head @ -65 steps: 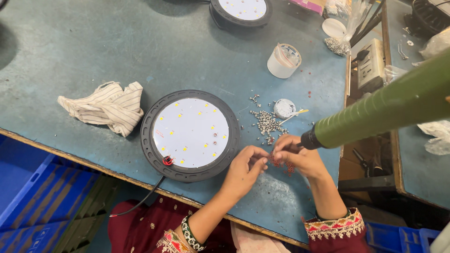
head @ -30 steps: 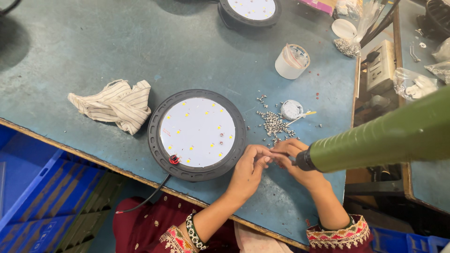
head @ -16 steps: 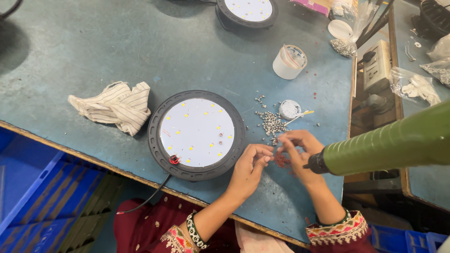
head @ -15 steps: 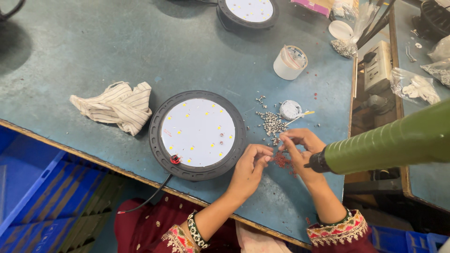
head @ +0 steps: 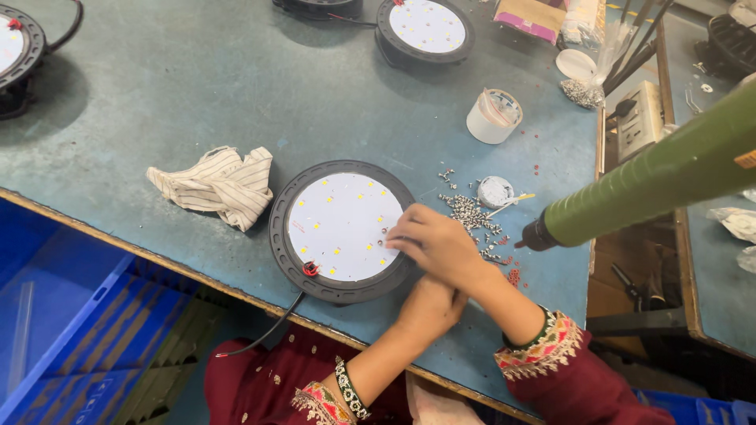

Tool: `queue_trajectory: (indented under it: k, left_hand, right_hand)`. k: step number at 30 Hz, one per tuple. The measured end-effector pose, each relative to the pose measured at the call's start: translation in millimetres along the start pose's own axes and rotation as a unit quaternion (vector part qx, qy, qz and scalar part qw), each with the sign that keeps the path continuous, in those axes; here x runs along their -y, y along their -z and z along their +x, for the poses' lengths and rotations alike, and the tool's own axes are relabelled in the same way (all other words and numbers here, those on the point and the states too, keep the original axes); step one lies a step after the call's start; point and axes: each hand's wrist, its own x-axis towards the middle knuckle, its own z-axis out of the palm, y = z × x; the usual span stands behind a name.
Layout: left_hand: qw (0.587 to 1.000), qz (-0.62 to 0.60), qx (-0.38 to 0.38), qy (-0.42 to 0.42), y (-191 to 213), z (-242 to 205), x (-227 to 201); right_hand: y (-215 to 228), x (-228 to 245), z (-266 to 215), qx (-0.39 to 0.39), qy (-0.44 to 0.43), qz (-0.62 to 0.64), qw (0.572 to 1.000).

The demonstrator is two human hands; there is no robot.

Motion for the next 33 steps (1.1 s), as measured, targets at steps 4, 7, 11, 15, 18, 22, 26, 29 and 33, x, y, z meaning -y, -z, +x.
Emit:
queue_trajectory:
  k: [4, 7, 11, 15, 18, 22, 26, 29, 33]
  left_hand:
    - [0.999, -0.034, -0.024, -0.030, 8.4, 0.7, -13.2]
    - [0.999, -0.028, -0.015, -0.020, 11.1, 3.7, -20.7]
    - [1.000, -0.023, -0.006, -0.012, 13.4, 6.7, -24.3]
    - [0.999, -0.032, -0.013, -0.026, 12.4, 6.8, -23.4]
    - [0.999, -0.025, -0.012, -0.029, 13.0, 5.4, -23.8]
    - [0.999, -0.026, -0.010, -0.029, 13.0, 6.1, -23.5]
    - [0.999, -0.028, -0.007, -0.021, 12.8, 5.5, -23.1]
    - [0.999, -0.027, -0.005, -0.019, 13.2, 5.3, -23.7]
    - [0.999, -0.020, -0.008, -0.024, 13.8, 5.5, -24.0]
  right_hand:
    - [18.3, -26.1, -10.7, -0.045, -0.134, 0.046, 0.989]
    - [28.7, -49.4, -18.0, -0.035, -0.191, 0.018, 0.981]
    - [21.7, -66.6, -26.5, 0.008, -0.171, -0.027, 0.985]
    - [0.4, -78.5, -24.0, 0.031, -0.146, -0.079, 0.986]
    - [-6.0, -83.8, -21.3, 0.021, -0.124, -0.104, 0.987]
    - [-4.1, -84.5, -19.6, 0.022, -0.161, -0.066, 0.984]
    - [-5.0, -80.8, -11.8, 0.014, -0.209, -0.033, 0.977]
    - [-6.6, -78.3, -4.9, 0.021, -0.216, -0.030, 0.976]
    - [-9.4, -77.4, -0.9, 0.022, -0.147, -0.082, 0.985]
